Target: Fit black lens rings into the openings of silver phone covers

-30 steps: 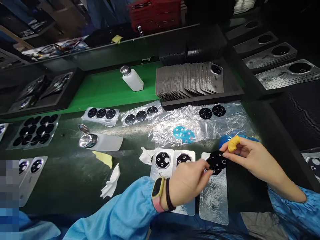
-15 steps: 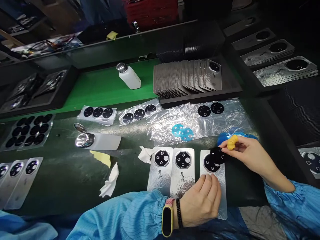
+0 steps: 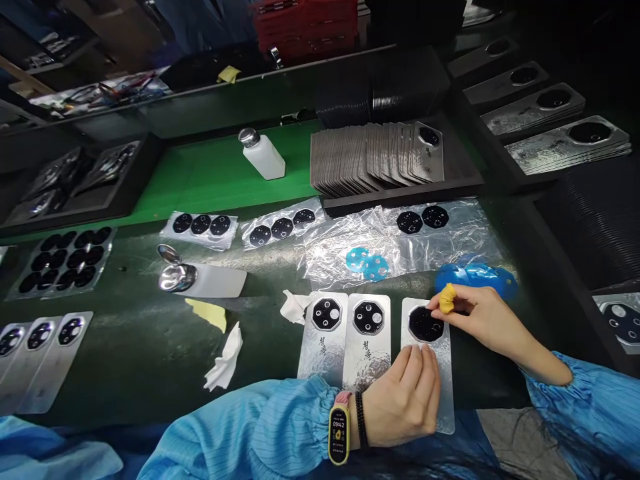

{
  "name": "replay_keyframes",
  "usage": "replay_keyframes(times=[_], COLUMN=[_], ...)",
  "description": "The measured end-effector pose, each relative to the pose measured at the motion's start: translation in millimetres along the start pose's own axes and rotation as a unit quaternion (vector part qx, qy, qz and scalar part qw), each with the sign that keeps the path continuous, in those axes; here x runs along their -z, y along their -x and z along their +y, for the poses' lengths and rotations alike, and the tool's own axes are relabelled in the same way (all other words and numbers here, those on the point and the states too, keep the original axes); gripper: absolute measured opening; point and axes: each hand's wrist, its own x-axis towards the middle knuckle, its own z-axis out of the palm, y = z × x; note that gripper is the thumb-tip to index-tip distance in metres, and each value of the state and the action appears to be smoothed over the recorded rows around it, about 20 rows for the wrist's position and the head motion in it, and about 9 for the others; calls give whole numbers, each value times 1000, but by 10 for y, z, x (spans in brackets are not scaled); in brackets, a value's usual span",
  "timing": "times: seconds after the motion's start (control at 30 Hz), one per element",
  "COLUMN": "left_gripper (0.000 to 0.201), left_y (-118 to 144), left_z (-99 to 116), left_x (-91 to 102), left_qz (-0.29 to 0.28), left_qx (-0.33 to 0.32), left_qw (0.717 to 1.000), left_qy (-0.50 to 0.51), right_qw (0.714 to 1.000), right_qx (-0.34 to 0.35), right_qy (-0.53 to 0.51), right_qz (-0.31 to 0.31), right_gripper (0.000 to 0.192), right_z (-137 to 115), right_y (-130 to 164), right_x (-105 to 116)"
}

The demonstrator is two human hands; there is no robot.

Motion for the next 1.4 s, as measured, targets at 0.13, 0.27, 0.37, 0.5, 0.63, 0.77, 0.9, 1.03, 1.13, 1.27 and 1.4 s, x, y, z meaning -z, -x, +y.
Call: replay_keyframes(times=[0.13,0.27,0.37,0.5,0.63,0.77,0.9,1.03,1.13,1.27,1.4], left_gripper=[32,34,34,33,33,33,33,33,33,36,35], left_y=[-14,-14,-6,5,9,14,7,3,21,47,42], left_z=[-4,-3,2,8,13,18,17,19,27,41,46], left_x=[-4,-14,-19,-18,-17,-18,-12,-9,-18,-36,-40], left_qz=[12,16,9,-2,5,-15,-5,2,-16,-33,-25], left_qx=[5,9,3,-5,3,-9,1,14,0,-20,-17], left_qw=[1000,1000,1000,1000,1000,1000,1000,1000,1000,999,1000], left_qy=[3,2,0,-5,2,-2,1,3,0,-7,-5], right_qw=[1000,1000,1000,1000,998,997,996,996,997,997,996], right_qx=[1,7,11,26,51,56,67,65,61,61,61], right_qy=[-3,-2,6,18,33,49,60,53,43,44,61], right_qz=[-3,-6,-5,1,4,12,16,25,27,29,35], right_gripper=[50,50,48,45,41,39,38,34,33,31,35], right_z=[5,13,8,-13,-19,-13,-18,-27,-21,-2,8], right_y=[-5,-3,2,9,14,19,22,27,28,21,18], right_x=[4,-5,-10,-13,-19,-32,-47,-45,-39,-45,-55])
